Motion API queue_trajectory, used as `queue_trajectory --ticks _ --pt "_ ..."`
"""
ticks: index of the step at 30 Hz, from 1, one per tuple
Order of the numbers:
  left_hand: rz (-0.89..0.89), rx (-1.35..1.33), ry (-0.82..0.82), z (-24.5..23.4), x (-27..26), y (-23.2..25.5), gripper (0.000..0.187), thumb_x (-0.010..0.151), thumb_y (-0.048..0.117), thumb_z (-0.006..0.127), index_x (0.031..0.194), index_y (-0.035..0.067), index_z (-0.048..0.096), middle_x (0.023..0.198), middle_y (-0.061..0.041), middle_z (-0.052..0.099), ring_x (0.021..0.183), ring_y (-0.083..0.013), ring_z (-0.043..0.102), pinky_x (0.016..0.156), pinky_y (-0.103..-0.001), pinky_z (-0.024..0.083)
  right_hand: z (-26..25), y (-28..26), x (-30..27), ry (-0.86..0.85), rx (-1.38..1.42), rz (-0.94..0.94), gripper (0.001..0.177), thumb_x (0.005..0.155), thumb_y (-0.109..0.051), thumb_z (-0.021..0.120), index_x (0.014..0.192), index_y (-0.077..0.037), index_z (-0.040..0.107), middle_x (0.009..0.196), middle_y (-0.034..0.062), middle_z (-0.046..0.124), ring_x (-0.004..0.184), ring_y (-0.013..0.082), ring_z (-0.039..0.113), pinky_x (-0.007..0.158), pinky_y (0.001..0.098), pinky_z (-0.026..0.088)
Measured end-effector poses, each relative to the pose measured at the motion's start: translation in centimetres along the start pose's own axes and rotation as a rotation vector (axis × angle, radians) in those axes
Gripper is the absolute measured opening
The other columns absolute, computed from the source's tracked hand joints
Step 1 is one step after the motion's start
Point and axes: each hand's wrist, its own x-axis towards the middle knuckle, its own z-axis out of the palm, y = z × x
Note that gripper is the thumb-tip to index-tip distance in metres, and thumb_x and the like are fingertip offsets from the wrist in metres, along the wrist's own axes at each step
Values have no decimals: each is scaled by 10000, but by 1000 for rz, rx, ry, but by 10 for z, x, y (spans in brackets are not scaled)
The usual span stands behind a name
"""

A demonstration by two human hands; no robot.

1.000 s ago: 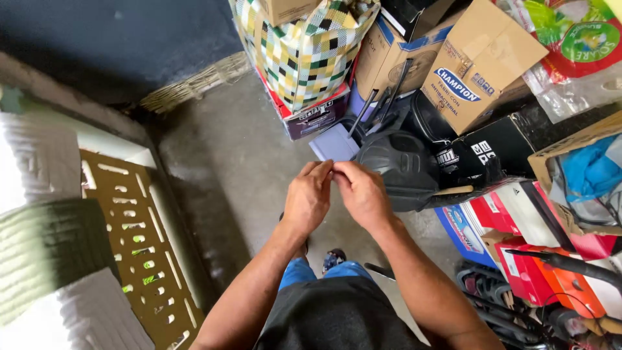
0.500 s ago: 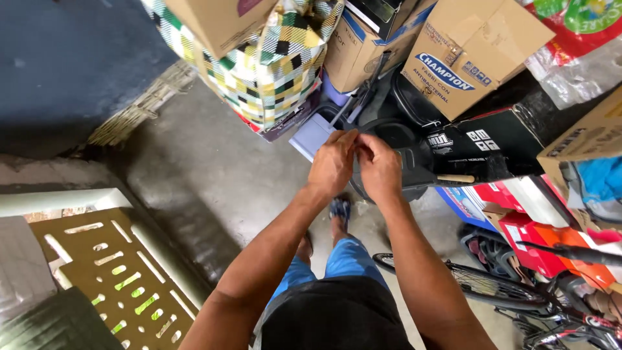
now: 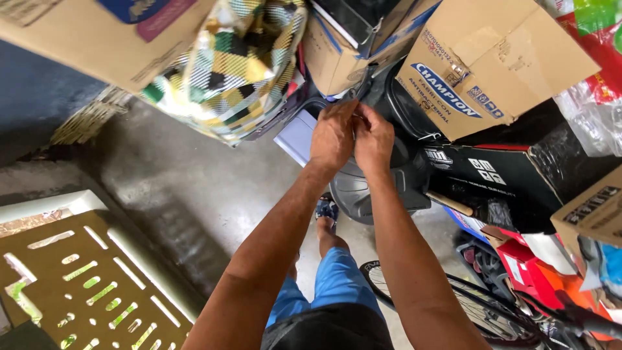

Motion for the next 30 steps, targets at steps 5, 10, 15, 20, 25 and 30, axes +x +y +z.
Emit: queue_trajectory --ticks 5,10,15,20,25,30 --pt "-78 98 -16 14 22 -3 375 840 21 664 1207 89 696 1217 -115 722 1137 -356 633 985 -458 491 19 76 37 3 486 182 347 981 43 611 1327 59 609 1131 112 736 971 157 716 815 271 589" --pt "-172 47 -68 22 28 -14 402 801 -65 625 1161 91 710 1189 -116 727 1132 -371 629 961 -465 490 32 112 64 71 676 321 489 999 47 589 1476 52 480 1194 107 674 983 167 692 813 281 608" --pt "-265 -55 -89 45 17 -53 350 881 -41 619 1213 48 684 1209 -169 688 1143 -386 646 998 -431 517 27 80 85 90 806 474 731 941 -9 598 1570 -106 240 1186 85 644 983 194 713 827 303 619" --pt "-363 -19 -140 46 10 -67 326 845 13 682 1168 52 697 1203 -152 702 1135 -362 660 984 -415 513 23 77 105 107 1131 576 604 957 -151 650 1483 -103 356 1109 129 700 969 217 734 840 325 639" --pt "-514 -15 -182 37 7 -64 324 863 20 651 1178 89 687 1195 -142 711 1098 -350 676 937 -417 524 25 102 116 211 1280 677 405 916 -182 723 1269 -46 579 1003 185 725 885 259 765 806 357 677" --pt "-723 54 -214 30 1 -66 141 934 101 651 1075 94 653 1039 -164 735 998 -382 684 887 -461 514 24 142 103 268 1319 1038 220 908 -178 745 1032 -31 640 820 153 666 694 244 694 623 317 626"
